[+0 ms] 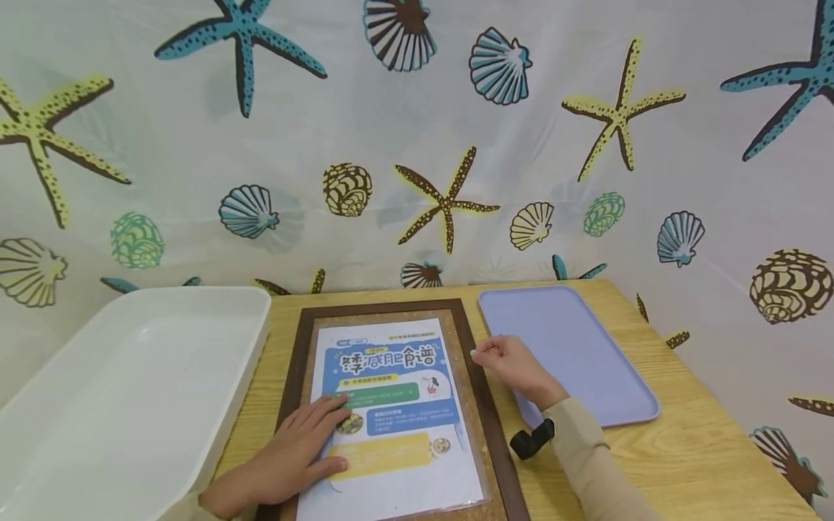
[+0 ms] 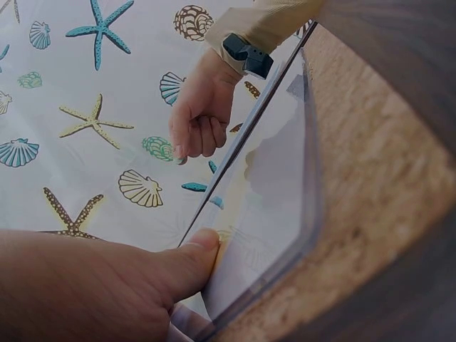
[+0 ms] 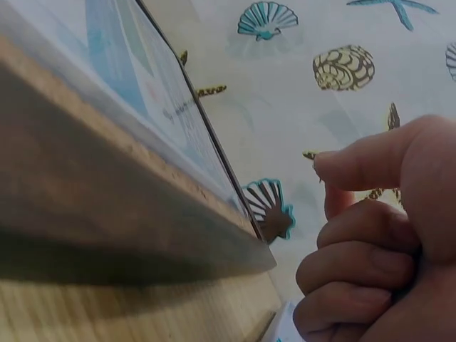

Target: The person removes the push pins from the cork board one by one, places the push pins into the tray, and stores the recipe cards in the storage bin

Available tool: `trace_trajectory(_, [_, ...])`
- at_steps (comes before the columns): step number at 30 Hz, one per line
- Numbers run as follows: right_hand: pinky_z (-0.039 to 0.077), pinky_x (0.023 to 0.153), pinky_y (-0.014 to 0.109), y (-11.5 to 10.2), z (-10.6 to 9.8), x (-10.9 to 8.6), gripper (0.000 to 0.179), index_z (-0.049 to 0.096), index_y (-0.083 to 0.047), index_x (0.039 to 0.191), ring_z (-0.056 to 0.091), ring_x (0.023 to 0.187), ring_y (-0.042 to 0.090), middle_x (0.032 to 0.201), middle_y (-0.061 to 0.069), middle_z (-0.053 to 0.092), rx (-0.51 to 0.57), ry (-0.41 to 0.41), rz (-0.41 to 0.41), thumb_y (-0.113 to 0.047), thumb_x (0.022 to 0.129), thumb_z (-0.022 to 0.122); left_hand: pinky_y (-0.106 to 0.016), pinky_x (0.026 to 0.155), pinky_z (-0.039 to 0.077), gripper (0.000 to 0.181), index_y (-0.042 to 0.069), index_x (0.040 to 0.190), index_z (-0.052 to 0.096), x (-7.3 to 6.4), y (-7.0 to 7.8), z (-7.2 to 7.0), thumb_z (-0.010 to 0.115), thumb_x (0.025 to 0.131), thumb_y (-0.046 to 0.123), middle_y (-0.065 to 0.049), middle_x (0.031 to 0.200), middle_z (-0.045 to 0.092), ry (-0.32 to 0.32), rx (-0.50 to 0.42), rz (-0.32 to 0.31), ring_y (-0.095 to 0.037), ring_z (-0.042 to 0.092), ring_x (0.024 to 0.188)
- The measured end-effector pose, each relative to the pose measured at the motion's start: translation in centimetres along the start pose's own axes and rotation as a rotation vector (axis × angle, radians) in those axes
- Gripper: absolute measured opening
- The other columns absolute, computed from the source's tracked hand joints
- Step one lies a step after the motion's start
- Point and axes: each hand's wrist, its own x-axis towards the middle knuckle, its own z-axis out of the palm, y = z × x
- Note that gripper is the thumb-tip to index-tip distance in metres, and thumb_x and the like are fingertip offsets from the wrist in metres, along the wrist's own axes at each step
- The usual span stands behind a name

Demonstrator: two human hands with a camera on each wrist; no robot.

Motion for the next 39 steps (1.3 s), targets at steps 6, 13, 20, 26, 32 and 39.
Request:
trace_trajectory(6, [0.040,0.070,0.031,1.3,-1.5,0.6,0.026,0.063,0.009,0.102,0.050,0.073,0.020,0.082,0.009,0.060,-0.019,0.114,0.065,-0.016,0.097,0.054,-0.068,0.110,0.017,0.065,0.003,0.140,0.042,0.2,0.0,-0.1,0.060,0.093,0.043,-0.018,0.154,0.030,0.017,0.016,0.004,-0.043,0.023,0.142])
trace_trajectory(13, [0.045,0.089,0.042,2.8,-2.4,0.6,0.033,0.064,0.009,0.112,0.055,0.109,0.033,0.119,0.025,0.060,-0.073,0.213,0.199,-0.018,0.096,0.055,-0.068,0.110,0.016,0.065,0.003,0.141,0.042,0.1,0.1,0.0,0.060,0.093,0.043,-0.017,0.154,0.030,0.006,0.000,0.000,-0.043,0.022,0.143])
trace_trajectory(20, [0.044,0.079,0.030,4.3,-2.7,0.8,0.032,0.065,0.010,0.109,0.056,0.100,0.028,0.113,0.023,0.064,-0.086,0.297,0.232,-0.018,0.094,0.057,-0.068,0.110,0.016,0.064,0.002,0.140,0.041,0.0,0.0,0.1,0.059,0.093,0.042,-0.018,0.154,0.030,0.002,0.004,0.007,-0.044,0.022,0.143])
trace_trajectory(26, [0.046,0.095,0.041,4.8,-3.1,1.1,0.041,0.059,0.011,0.122,0.052,0.119,0.036,0.131,0.029,0.054,-0.025,0.334,0.269,-0.021,0.098,0.052,-0.068,0.110,0.016,0.065,0.003,0.141,0.041,-0.1,-0.1,0.0,0.059,0.093,0.042,-0.018,0.154,0.030,0.005,0.020,0.000,-0.044,0.023,0.143])
trace_trajectory(32, [0.035,0.109,0.049,4.8,-3.4,1.1,0.046,0.052,0.013,0.129,0.040,0.133,0.040,0.141,0.031,0.044,0.016,0.342,0.307,-0.023,0.100,0.048,-0.067,0.111,0.016,0.064,0.002,0.141,0.041,0.1,-0.1,0.0,0.059,0.093,0.041,-0.018,0.154,0.030,0.006,0.015,0.009,-0.044,0.022,0.143])
trace_trajectory(39, [0.036,0.108,0.050,4.8,-3.4,0.9,0.046,0.053,0.010,0.130,0.040,0.134,0.040,0.142,0.029,0.044,-0.001,0.312,0.329,-0.024,0.100,0.047,-0.068,0.110,0.017,0.064,0.002,0.141,0.041,0.0,-0.1,0.3,0.060,0.093,0.040,-0.018,0.154,0.030,0.008,0.016,0.010,-0.044,0.023,0.143])
